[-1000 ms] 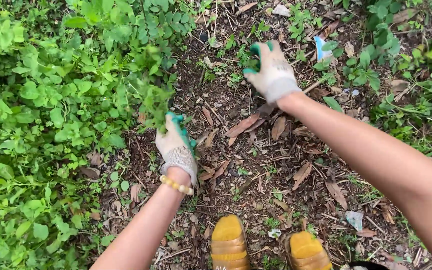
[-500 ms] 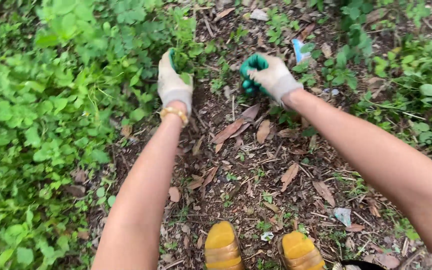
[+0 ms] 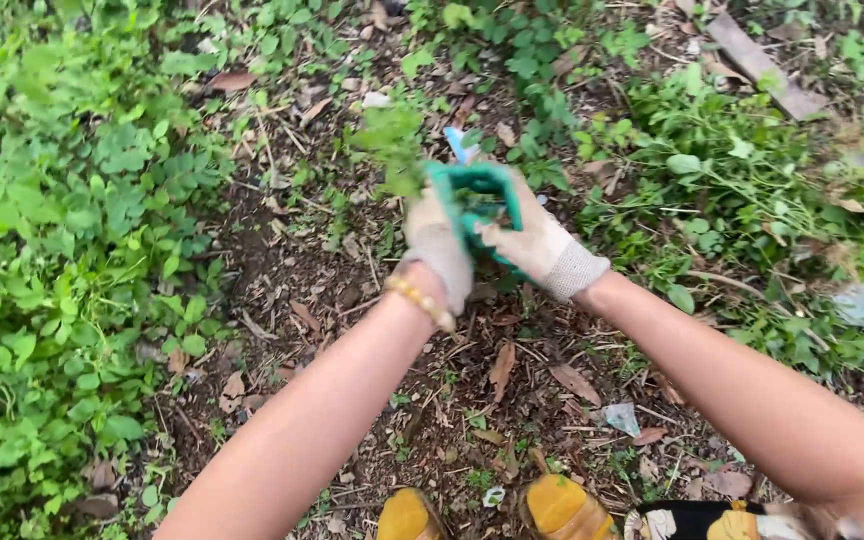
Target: Pulling weeds from the ground in a garden area using both hands
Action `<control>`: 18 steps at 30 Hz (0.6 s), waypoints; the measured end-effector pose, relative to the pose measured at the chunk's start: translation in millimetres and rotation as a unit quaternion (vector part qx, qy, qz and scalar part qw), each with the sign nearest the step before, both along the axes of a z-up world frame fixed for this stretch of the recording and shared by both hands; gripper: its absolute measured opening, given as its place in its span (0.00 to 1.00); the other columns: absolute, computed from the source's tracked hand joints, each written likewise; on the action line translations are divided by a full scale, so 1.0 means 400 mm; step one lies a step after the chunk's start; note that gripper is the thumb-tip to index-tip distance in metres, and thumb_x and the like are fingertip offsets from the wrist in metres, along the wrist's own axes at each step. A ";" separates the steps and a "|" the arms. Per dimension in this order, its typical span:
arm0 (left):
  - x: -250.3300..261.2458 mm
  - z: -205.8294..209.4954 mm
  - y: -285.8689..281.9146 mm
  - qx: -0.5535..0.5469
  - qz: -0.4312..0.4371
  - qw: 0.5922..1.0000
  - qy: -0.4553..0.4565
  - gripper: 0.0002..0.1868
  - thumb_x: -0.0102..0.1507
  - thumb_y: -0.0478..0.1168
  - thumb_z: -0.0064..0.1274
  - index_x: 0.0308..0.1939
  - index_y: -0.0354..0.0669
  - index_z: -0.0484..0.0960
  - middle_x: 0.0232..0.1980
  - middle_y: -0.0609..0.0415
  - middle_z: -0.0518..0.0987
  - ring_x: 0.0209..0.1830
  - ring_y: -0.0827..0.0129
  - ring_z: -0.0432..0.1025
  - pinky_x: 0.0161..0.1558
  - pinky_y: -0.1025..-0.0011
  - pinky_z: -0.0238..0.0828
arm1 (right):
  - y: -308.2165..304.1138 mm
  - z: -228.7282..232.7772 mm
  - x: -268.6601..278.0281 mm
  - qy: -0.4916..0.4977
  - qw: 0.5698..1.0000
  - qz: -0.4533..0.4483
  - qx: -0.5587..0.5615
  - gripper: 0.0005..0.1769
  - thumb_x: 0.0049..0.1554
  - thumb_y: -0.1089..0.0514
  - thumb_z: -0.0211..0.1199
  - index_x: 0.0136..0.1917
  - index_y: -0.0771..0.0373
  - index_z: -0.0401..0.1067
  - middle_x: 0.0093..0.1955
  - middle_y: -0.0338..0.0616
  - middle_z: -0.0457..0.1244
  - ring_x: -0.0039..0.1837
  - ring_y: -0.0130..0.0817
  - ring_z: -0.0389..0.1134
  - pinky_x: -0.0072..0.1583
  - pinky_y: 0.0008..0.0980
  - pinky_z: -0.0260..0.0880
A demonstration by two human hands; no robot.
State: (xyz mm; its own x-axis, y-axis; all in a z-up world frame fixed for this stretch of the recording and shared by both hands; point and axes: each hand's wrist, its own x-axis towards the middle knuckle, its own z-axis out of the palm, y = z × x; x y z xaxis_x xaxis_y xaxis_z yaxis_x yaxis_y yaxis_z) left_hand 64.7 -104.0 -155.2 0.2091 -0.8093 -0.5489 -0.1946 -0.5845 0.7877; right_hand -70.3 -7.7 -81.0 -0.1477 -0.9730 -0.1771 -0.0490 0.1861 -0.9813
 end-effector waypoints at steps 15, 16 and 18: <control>-0.324 0.125 0.119 0.028 -0.314 0.905 -0.284 0.68 0.47 0.86 0.59 0.81 0.54 0.61 0.77 0.42 0.69 0.77 0.45 0.67 0.75 0.46 0.64 | 0.273 -0.156 -0.573 0.659 0.699 0.064 0.269 0.43 0.60 0.29 0.60 0.83 0.43 0.64 0.81 0.47 0.61 0.76 0.51 0.64 0.74 0.49 0.61; -0.308 0.069 0.071 0.041 -0.266 0.905 -0.331 0.67 0.47 0.87 0.58 0.80 0.57 0.60 0.76 0.45 0.68 0.77 0.47 0.65 0.74 0.41 0.59 | 0.263 -0.130 -0.568 0.632 0.714 0.092 0.288 0.48 0.58 0.24 0.59 0.84 0.46 0.61 0.83 0.49 0.58 0.79 0.52 0.61 0.76 0.50 0.57; -0.279 0.030 -0.015 0.056 -0.217 0.900 -0.375 0.66 0.46 0.87 0.58 0.78 0.60 0.59 0.75 0.48 0.67 0.77 0.49 0.62 0.74 0.36 0.54 | 0.252 -0.083 -0.559 0.602 0.727 0.123 0.307 0.54 0.57 0.19 0.58 0.86 0.49 0.58 0.85 0.50 0.55 0.81 0.54 0.58 0.79 0.51 0.54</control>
